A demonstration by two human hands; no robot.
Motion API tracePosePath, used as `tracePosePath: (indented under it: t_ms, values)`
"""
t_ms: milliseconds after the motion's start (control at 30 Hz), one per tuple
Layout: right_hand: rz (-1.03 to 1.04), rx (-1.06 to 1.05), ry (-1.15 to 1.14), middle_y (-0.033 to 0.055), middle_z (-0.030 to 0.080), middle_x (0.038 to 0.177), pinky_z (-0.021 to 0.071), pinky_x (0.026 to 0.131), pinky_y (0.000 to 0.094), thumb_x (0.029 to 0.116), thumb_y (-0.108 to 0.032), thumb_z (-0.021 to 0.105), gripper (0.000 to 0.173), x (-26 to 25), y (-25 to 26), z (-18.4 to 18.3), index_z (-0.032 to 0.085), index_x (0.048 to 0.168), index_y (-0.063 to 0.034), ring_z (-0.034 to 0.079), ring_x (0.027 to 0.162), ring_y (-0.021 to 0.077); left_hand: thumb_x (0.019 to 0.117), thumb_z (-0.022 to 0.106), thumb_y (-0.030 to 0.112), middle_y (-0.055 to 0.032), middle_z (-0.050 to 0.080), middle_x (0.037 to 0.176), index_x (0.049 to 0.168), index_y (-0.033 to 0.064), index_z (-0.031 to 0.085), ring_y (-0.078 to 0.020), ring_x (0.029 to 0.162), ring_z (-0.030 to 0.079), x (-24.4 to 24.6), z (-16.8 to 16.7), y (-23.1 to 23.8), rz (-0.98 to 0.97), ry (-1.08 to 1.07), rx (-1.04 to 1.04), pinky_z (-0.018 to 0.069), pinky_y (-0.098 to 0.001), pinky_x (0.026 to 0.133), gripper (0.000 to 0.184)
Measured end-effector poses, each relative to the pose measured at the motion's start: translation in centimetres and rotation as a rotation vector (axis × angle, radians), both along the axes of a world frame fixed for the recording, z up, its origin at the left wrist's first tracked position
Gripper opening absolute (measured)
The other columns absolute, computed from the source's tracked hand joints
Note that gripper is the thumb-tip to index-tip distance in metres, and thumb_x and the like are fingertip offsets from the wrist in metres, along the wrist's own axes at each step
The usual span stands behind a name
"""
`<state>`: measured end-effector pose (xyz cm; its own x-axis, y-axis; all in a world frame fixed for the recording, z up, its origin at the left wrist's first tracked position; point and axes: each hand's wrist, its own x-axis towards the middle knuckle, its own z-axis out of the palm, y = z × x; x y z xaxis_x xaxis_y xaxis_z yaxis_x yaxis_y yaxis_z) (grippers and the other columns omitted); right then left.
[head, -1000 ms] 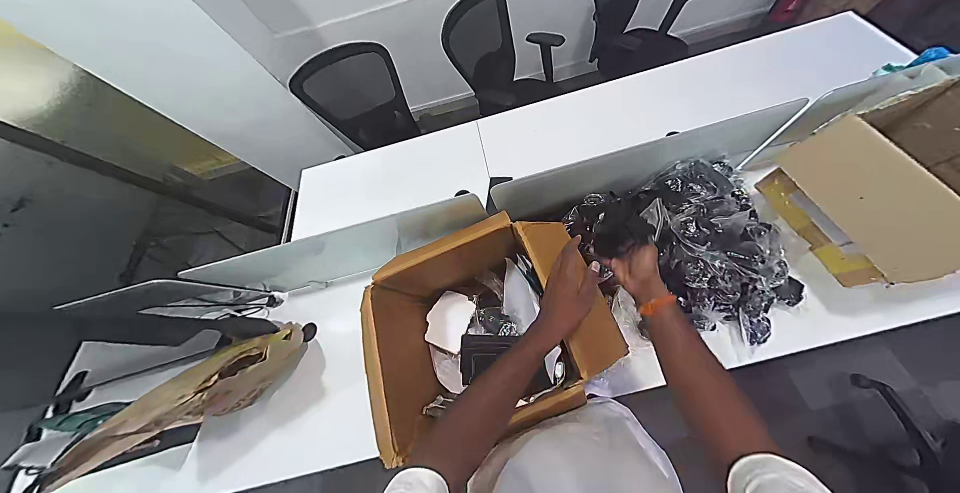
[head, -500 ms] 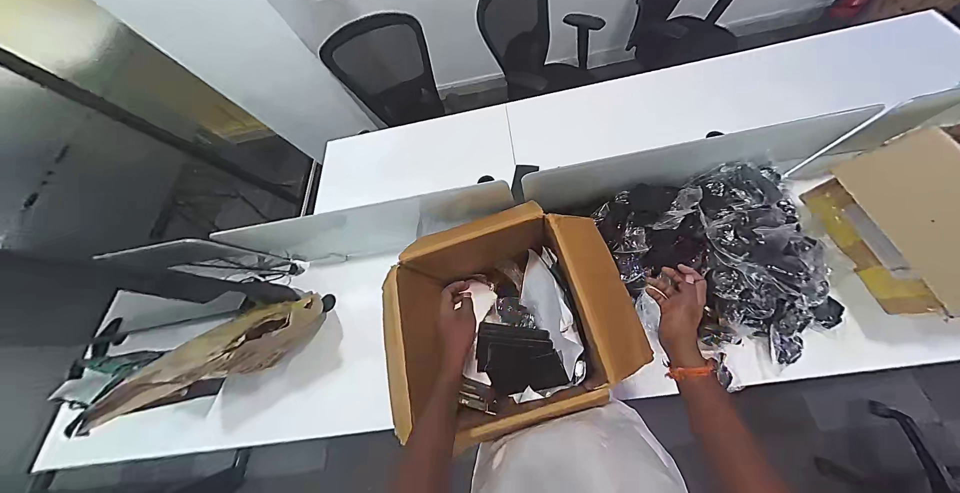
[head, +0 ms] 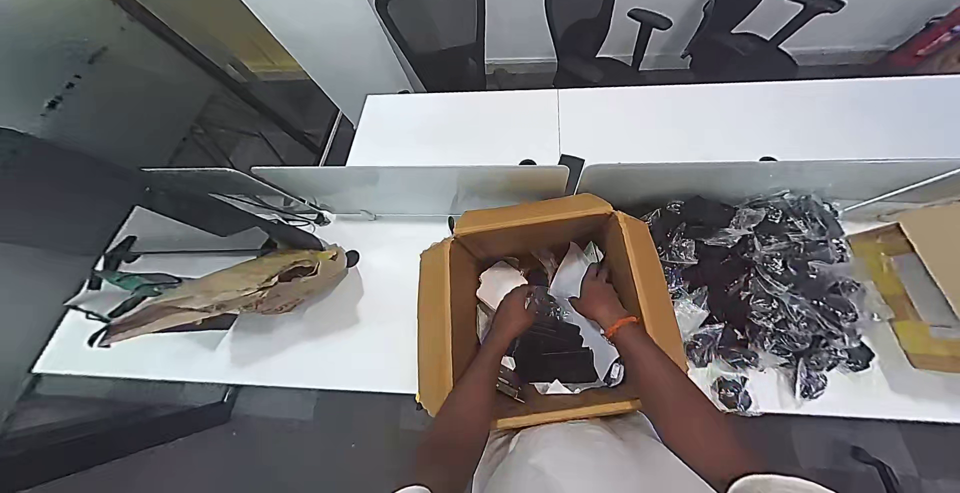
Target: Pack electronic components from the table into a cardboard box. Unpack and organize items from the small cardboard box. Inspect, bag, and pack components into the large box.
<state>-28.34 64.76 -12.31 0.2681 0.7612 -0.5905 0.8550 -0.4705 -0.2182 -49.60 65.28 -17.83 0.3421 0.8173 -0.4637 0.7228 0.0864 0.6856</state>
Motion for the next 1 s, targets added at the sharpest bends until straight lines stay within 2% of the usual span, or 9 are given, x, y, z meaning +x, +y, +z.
tracePosePath:
  t_ms: [100, 267, 433, 533, 633, 700, 767, 867, 1000]
  values:
    - [0.131, 0.027, 0.027, 0.0357, 0.039, 0.147, 0.055, 0.09, 0.0616, 0.0715, -0.011, 0.082, 0.107, -1.0, -1.4, -0.1, 0.02, 0.157, 0.0027, 0.061, 0.114, 0.0506, 0.1045, 0.052, 0.029, -0.0181, 0.061, 0.137, 0.14, 0.0028, 0.057, -0.0275, 0.123, 0.063, 0.1, 1.0, -0.5, 0.1, -0.095, 0.078, 0.0506, -0.046, 0.108, 0.044]
    - [0.71, 0.082, 0.082, 0.0361, 0.05, 0.137, 0.0558, 0.084, 0.0643, 0.0917, 0.004, 0.059, 0.057, -6.0, -8.1, 0.1, 0.045, 0.147, -0.0007, 0.063, 0.107, 0.0535, 0.1027, 0.053, 0.034, -0.0121, 0.056, 0.146, 0.138, 0.0086, 0.061, -0.0248, 0.141, 0.049, 0.9, 1.6, 0.2, 0.2, -0.135, 0.427, 0.0403, -0.0417, 0.119, 0.044]
    - [0.817, -0.022, 0.106, 0.0353, 0.05, 0.137, 0.0572, 0.08, 0.0614, 0.0971, 0.006, 0.05, 0.054, -8.4, -9.1, 1.1, 0.043, 0.149, -0.0056, 0.065, 0.1, 0.0522, 0.0944, 0.063, 0.041, -0.0169, 0.038, 0.161, 0.153, 0.0191, 0.048, -0.041, 0.139, 0.046, 0.7, -0.5, -0.4, 0.037, 0.21, 0.103, 0.0443, -0.0604, 0.108, 0.064]
    - [0.767, 0.001, 0.144, 0.0305, 0.056, 0.132, 0.0567, 0.075, 0.0622, 0.0883, 0.007, 0.061, 0.064, -7.4, -9.0, 1.6, 0.045, 0.148, -0.0103, 0.067, 0.094, 0.0492, 0.0928, 0.067, 0.042, -0.0203, 0.05, 0.15, 0.16, 0.0142, 0.034, -0.0383, 0.129, 0.058, 0.4, -1.1, -0.3, 0.1, 0.121, -0.028, 0.0492, -0.0573, 0.105, 0.08]
    - [0.658, 0.036, 0.104, 0.0231, 0.043, 0.154, 0.0541, 0.085, 0.0659, 0.0864, -0.016, 0.069, 0.065, -5.3, -9.1, 2.0, 0.049, 0.148, -0.0136, 0.056, 0.123, 0.0508, 0.0959, 0.067, 0.042, -0.0188, 0.068, 0.127, 0.16, 0.0076, 0.025, -0.0278, 0.108, 0.071, 0.5, -0.8, 0.1, 0.245, -0.21, -0.157, 0.0574, -0.0481, 0.097, 0.085]
    - [0.577, 0.024, 0.046, 0.022, 0.017, 0.169, 0.0335, 0.107, 0.0756, 0.0862, -0.044, 0.073, 0.076, -4.1, -9.5, 2.3, 0.051, 0.149, -0.0086, 0.024, 0.149, 0.0525, 0.0977, 0.066, 0.044, -0.0192, 0.07, 0.12, 0.161, 0.0053, 0.019, -0.026, 0.103, 0.073, 0.7, -0.6, -0.1, 0.211, -0.351, -0.268, 0.0582, -0.0454, 0.095, 0.088]
    - [0.548, 0.061, -0.039, 0.0233, 0.01, 0.17, 0.0202, 0.114, 0.0769, 0.0823, -0.062, 0.071, 0.084, -3.0, -10.0, 2.4, 0.058, 0.141, -0.003, 0.01, 0.154, 0.0505, 0.0968, 0.067, 0.046, -0.0185, 0.071, 0.119, 0.16, 0.0052, 0.025, -0.0266, 0.107, 0.071, 1.1, -0.5, -0.4, 0.06, -0.302, -0.315, 0.0552, -0.0474, 0.1, 0.086]
    - [0.503, 0.062, -0.057, 0.0283, 0.022, 0.166, 0.0293, 0.116, 0.0668, 0.0857, -0.071, 0.06, 0.087, -1.7, -11.0, 2.4, 0.06, 0.135, 0.0008, 0.024, 0.151, 0.0495, 0.0943, 0.068, 0.051, -0.0203, 0.068, 0.128, 0.153, 0.0072, 0.043, -0.0344, 0.119, 0.066, 1.3, -1.4, -1.1, -0.198, -0.073, -0.297, 0.0502, -0.0574, 0.105, 0.077]
    - [0.322, 0.044, -0.037, 0.0319, 0.027, 0.161, 0.0478, 0.105, 0.0563, 0.0926, -0.06, 0.06, 0.084, -0.3, -11.0, 2.7, 0.05, 0.145, 0.0042, 0.046, 0.137, 0.048, 0.0968, 0.061, 0.054, -0.02, 0.068, 0.126, 0.142, 0.0061, 0.057, -0.0351, 0.119, 0.066, 1.6, -2.4, -1.7, -0.265, 0.028, -0.267, 0.0498, -0.0601, 0.104, 0.066]
